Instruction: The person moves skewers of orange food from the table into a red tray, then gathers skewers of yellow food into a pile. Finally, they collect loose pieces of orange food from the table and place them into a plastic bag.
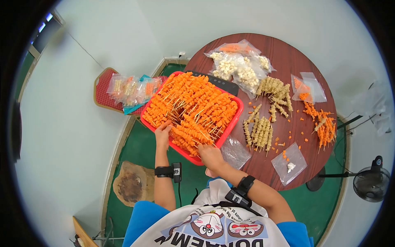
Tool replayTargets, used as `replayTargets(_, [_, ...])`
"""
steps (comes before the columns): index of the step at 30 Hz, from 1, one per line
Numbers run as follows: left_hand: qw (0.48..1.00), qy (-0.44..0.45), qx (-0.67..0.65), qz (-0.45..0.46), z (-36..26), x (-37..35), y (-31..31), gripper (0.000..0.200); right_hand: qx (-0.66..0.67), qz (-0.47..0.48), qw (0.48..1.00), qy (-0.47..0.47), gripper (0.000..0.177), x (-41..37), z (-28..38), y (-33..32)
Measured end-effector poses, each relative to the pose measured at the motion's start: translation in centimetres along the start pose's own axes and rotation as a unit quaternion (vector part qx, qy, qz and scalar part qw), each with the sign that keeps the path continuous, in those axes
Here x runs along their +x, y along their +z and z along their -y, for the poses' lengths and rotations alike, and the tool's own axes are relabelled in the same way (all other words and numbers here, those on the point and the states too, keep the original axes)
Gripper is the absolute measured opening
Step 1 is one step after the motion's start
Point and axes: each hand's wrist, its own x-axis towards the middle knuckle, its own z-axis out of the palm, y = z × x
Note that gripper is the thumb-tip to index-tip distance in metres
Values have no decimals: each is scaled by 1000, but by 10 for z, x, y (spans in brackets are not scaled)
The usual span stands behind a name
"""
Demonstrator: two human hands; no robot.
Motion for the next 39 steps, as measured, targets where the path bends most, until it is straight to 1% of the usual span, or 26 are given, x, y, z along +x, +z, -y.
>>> replayTargets(1, [996,17,-84,32,3,3,-2,27,-14,-26,1000,0,14,1,-5,4])
replayTargets(2, [996,17,-85,32,6,5,-1,27,-28,-52,998,-1,15,2,-9,8])
replayTargets(4, [997,51,65,7,-2,-4,6,27,-39,-38,998,18,16,4,-4,1])
replayTargets(6, [996,64,61,7,4,-7,11,28,-49,-24,998,37,19,4,0,-3])
replayTargets(8, [992,117,39,-16,9,-13,13,31,-48,-105,993,31,25,4,2,-5])
replayTargets(9, [991,130,-5,-27,28,-6,13,37,-47,-104,993,31,25,6,4,-7])
replayTargets(10, [991,129,-4,-27,32,-10,13,37,-58,-153,986,-25,28,9,7,-9])
replayTargets(11, [986,117,-94,-72,37,-16,17,40,-68,-200,974,-82,32,12,10,-10])
replayTargets(12, [971,104,-182,-117,42,-24,20,44,-67,-199,974,-82,32,15,12,-8])
replayTargets(15, [965,112,-192,-140,55,-44,29,44,-128,-194,970,-69,34,27,17,1])
replayTargets(17, [946,123,-225,-199,58,-53,36,40,-210,-175,959,-70,26,33,17,8])
replayTargets(18, [945,122,-225,-204,57,-55,38,40,-209,-173,960,-74,26,34,19,8])
replayTargets(20, [918,111,-281,-257,54,-51,41,38,-194,-128,969,-79,16,34,24,6])
replayTargets(21, [900,122,-307,-282,51,-47,45,36,-194,-126,969,-83,16,32,27,5])
replayTargets(23, [893,118,-326,-288,46,-40,46,36,-151,-176,970,-73,6,23,31,6])
replayTargets(26, [871,99,-377,-301,48,-35,43,35,-140,-126,979,-72,7,3,33,18])
replayTargets(28, [862,113,-401,-290,51,-36,40,35,-130,-105,984,-53,10,1,24,31])
replayTargets(29, [862,114,-401,-290,53,-39,38,35,-119,-89,988,-33,12,1,19,37])
replayTargets(30, [884,142,-349,-277,55,-47,35,36,-119,-89,988,-33,12,0,19,36])
replayTargets(31, [903,170,-296,-262,56,-53,33,37,-122,-52,991,-33,14,-1,19,35])
replayTargets(32, [902,170,-297,-262,57,-58,35,37,-125,-14,992,-32,16,-1,18,34])
replayTargets(33, [917,167,-280,-229,60,-65,39,38,-125,-14,992,-32,16,-2,22,27])
replayTargets(35, [950,173,-204,-163,70,-73,41,42,-81,-40,994,-62,33,-4,33,11])
replayTargets(36, [950,172,-204,-164,67,-75,43,42,-81,-40,994,-62,33,-4,31,13])
replayTargets(38, [963,173,-136,-158,60,-77,46,45,-190,-87,964,-164,51,-6,19,23])
replayTargets(39, [965,175,-132,-145,57,-78,46,47,-190,-87,964,-164,51,-7,11,29])
